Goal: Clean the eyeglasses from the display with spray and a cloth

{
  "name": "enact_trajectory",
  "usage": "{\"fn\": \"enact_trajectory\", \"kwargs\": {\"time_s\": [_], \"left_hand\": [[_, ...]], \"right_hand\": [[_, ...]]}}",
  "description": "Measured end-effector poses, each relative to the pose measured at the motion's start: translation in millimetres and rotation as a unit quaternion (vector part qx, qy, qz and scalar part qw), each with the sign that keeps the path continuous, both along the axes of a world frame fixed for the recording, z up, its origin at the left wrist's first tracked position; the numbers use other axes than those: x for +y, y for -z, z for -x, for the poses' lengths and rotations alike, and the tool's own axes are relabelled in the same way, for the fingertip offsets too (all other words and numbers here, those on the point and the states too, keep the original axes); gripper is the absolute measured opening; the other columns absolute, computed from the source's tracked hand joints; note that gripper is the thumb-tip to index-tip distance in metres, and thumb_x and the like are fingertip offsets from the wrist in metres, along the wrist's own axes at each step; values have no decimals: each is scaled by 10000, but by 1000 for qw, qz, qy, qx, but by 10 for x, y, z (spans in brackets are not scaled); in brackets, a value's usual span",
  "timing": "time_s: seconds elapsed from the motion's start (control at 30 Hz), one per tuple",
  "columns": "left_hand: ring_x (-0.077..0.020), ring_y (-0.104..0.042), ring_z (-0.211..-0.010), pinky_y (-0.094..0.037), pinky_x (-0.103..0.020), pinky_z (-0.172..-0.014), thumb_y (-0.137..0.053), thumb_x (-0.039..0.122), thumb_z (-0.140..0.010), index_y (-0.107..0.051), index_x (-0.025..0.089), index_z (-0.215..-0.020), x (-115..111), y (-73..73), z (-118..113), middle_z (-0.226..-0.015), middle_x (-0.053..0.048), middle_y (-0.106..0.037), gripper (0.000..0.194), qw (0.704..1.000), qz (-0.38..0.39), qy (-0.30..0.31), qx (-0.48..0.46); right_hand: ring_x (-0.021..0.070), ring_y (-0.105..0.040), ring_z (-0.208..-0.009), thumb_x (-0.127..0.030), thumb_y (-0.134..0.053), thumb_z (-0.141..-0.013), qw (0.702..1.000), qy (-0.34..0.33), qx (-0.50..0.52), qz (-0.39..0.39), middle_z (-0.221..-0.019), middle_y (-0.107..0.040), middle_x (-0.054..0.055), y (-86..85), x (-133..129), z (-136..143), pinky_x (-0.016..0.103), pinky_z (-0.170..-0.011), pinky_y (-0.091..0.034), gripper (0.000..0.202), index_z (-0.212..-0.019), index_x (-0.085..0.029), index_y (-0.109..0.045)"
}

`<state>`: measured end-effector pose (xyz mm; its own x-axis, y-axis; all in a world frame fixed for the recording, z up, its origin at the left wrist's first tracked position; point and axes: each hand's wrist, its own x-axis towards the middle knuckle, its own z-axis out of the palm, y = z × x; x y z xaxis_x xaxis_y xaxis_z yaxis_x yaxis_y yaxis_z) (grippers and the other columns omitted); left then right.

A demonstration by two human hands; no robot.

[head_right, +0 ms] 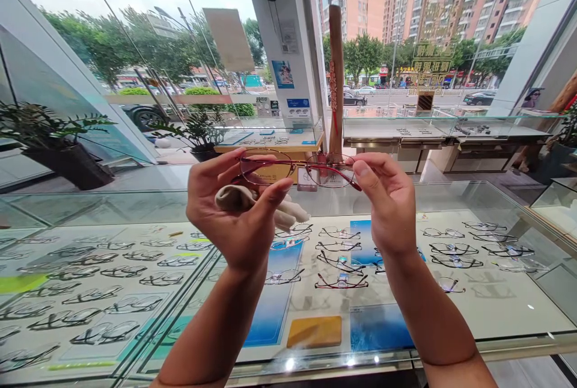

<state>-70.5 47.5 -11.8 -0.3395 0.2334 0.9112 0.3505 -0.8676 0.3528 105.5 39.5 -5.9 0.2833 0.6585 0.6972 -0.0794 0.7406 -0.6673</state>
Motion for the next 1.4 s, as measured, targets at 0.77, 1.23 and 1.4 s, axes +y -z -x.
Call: {"fn": "enact_trajectory", "kwargs": {"time_s": [0.77,1.23,1.4], "left_hand": [[-71,-655,-660,-503,-185,-575,-994,416,-677,-732,224,-1103,68,32,-46,-985,-17,-771,536,965,133,172,-144],[-1,-365,-480,-351,-144,-431,-952,504,-646,-719,178,-1024,-98,-69,-44,-800,42,-667,551,726,460,479,-179],[24,-331,-424,-348,-119,-400,-1002,379,-608,-644,165,-878,-249,62,92,-702,90,-587,496,643,505,522,-242]], "right_hand": [[206,-732,-1032,-369,-652,-933,998,-65,-24,10,-1053,-774,20,7,-5,-37,389,-948,-607,144,-1013,-299,-748],[252,-747,-1159,-217,-778,-932,948,32,-223,-223,-1200,-820,-2,49,5,77,497,-1031,-580,171,-1059,-331,-791],[232,-767,-1085,-228,-753,-954,936,30,-245,-250,-1128,-838,4,120,-8,242,462,-976,-605,97,-1007,-305,-778]]}}
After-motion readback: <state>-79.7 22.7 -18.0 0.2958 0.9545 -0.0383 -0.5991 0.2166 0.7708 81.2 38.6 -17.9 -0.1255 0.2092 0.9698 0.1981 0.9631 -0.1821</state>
